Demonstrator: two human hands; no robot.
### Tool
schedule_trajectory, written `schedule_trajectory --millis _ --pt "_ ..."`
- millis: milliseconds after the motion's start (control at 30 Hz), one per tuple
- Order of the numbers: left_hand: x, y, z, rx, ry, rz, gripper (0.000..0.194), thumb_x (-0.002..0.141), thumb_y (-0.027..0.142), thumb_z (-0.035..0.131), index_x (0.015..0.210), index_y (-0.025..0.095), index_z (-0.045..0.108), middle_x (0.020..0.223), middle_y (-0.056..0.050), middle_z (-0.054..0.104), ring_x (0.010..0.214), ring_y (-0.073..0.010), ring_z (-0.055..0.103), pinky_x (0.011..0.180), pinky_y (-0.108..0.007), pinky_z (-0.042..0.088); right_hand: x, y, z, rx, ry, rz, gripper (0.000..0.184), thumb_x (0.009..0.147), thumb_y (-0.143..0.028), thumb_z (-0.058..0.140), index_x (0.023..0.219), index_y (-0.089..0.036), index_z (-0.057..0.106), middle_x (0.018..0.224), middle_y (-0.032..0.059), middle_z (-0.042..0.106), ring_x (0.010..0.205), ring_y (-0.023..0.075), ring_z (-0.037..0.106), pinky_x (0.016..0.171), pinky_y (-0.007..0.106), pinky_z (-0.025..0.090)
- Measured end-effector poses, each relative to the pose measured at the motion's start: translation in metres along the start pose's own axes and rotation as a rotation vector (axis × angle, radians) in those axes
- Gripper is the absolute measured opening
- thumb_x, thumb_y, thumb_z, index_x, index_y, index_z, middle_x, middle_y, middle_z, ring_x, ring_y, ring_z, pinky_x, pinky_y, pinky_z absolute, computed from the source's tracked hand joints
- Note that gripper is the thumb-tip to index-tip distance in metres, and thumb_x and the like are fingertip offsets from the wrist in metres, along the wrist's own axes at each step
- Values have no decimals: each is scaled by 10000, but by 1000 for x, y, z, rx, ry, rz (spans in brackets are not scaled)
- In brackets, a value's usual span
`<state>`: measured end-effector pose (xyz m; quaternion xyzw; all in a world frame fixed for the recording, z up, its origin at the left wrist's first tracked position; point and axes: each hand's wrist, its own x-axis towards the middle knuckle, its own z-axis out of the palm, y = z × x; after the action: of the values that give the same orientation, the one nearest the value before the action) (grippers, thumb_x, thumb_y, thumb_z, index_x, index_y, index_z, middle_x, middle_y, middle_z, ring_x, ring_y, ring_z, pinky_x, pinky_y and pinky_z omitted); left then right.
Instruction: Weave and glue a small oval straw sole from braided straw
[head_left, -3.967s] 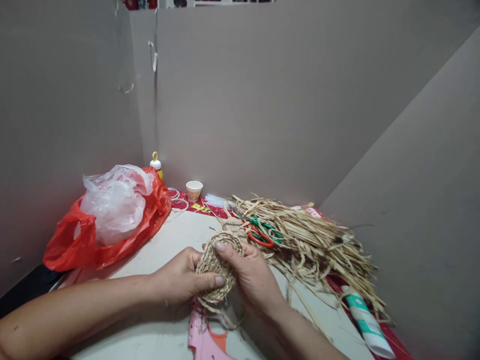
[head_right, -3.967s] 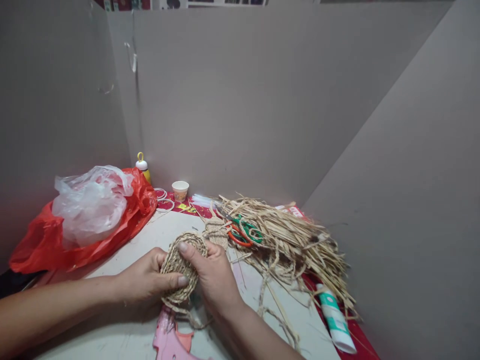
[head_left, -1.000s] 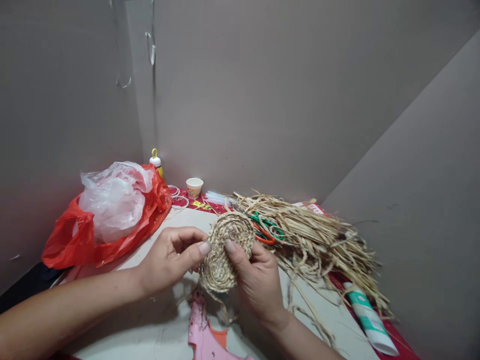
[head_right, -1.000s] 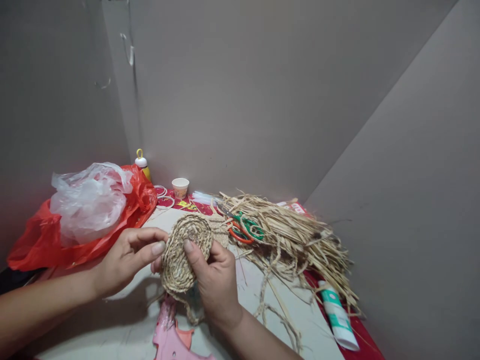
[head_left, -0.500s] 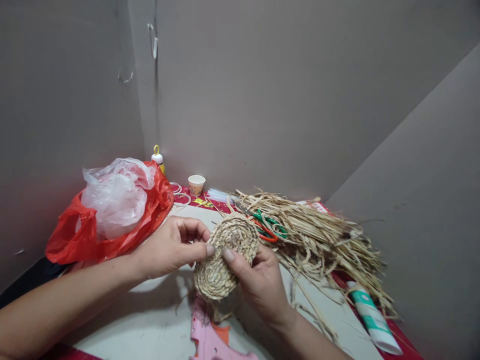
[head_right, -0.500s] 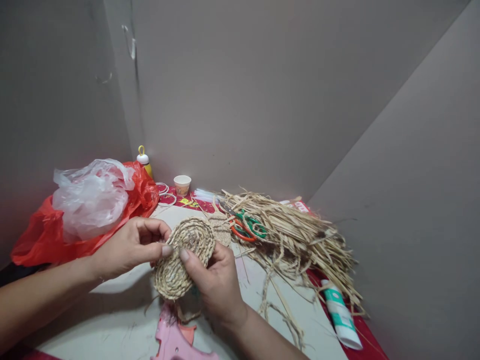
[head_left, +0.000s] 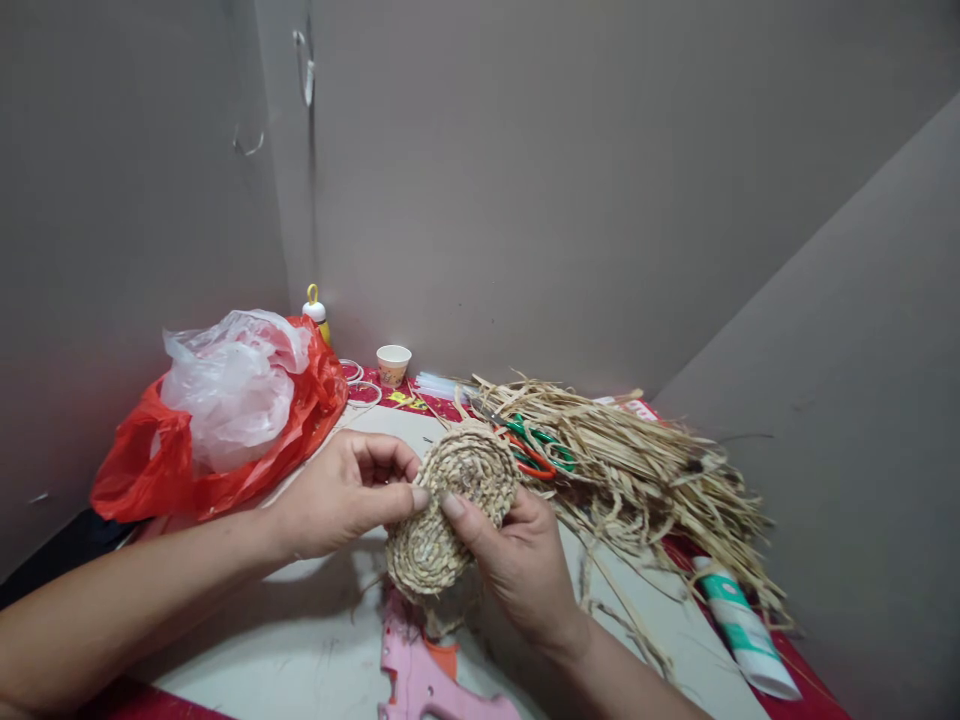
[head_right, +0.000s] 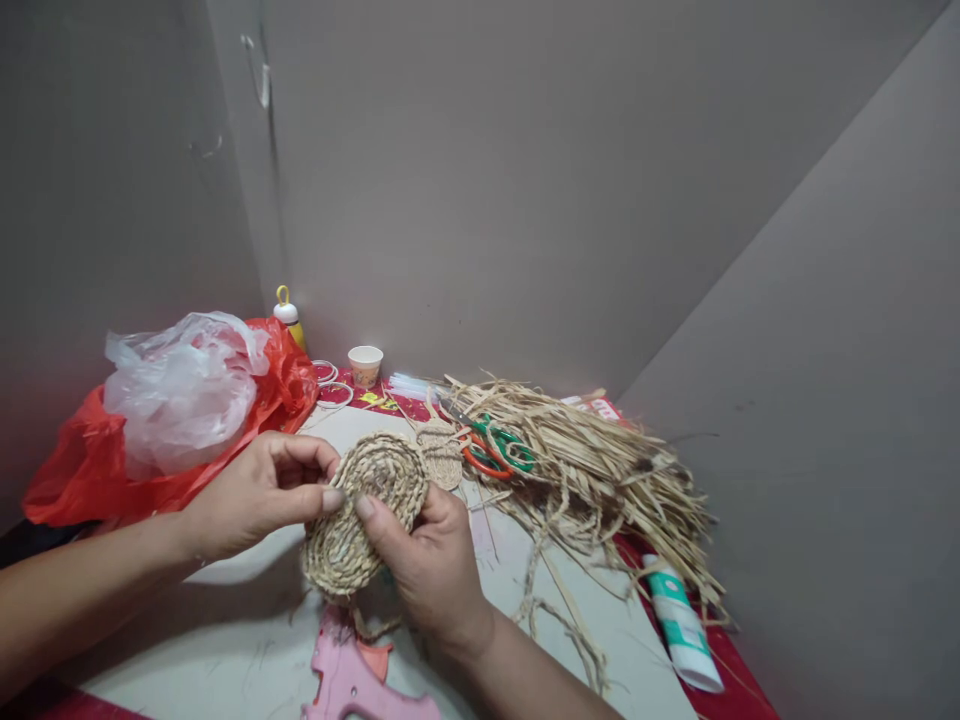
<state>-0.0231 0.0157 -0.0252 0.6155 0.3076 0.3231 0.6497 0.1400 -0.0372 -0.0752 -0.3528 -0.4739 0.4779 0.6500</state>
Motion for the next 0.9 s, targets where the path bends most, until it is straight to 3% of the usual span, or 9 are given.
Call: schedule_trajectory --millis 300,467,600,700,833,900 --pt "0 -6 -1 10 46 67 143 675 208 712 707 142 590 606 46 535 537 -74 460 523 -208 397 9 -4 -3 -18 -66 7 132 782 -318 733 827 -194 725 690 12 705 629 160 626 620 270 528" --pt "2 -5 -3 10 140 200 150 691 225 712 702 146 586 621 39 544 562 -84 484 540 -218 408 19 -11 -13 -77 -127 -52 286 837 -448 636 969 -199 682 772 27 645 605 156 543 555 266 460" --pt "1 -4 -4 44 122 208 168 698 249 719 711 143 589 632 37 551 565 -82 481 548 -219 414 21 -9 -16 -205 -23 -103 240 871 -400 624 760 -188 628 679 -19 510 592 127 426 554 241 377" --pt "1 1 -9 118 69 174 209 725 318 710 746 136 609 635 25 571 576 -96 516 577 -239 443 21 -6 -18 -266 16 -132 319 884 -358 624 630 -188 529 620 -54 372 594 119 318 557 234 307" --pt "3 8 -18 303 158 279 281 814 395 630 708 136 607 616 16 565 564 -101 512 551 -231 424 20 -7 -18 -295 3 -126 387 878 -368 623 586 -202 431 607 -65 303 582 116 269 532 237 264" --pt "3 7 -19 283 166 318 278 835 411 610 777 139 619 642 19 566 546 -92 491 528 -223 410 17 -10 -14 -299 -19 -112 383 873 -373 622 583 -200 441 597 -66 308 566 112 266 516 234 260"
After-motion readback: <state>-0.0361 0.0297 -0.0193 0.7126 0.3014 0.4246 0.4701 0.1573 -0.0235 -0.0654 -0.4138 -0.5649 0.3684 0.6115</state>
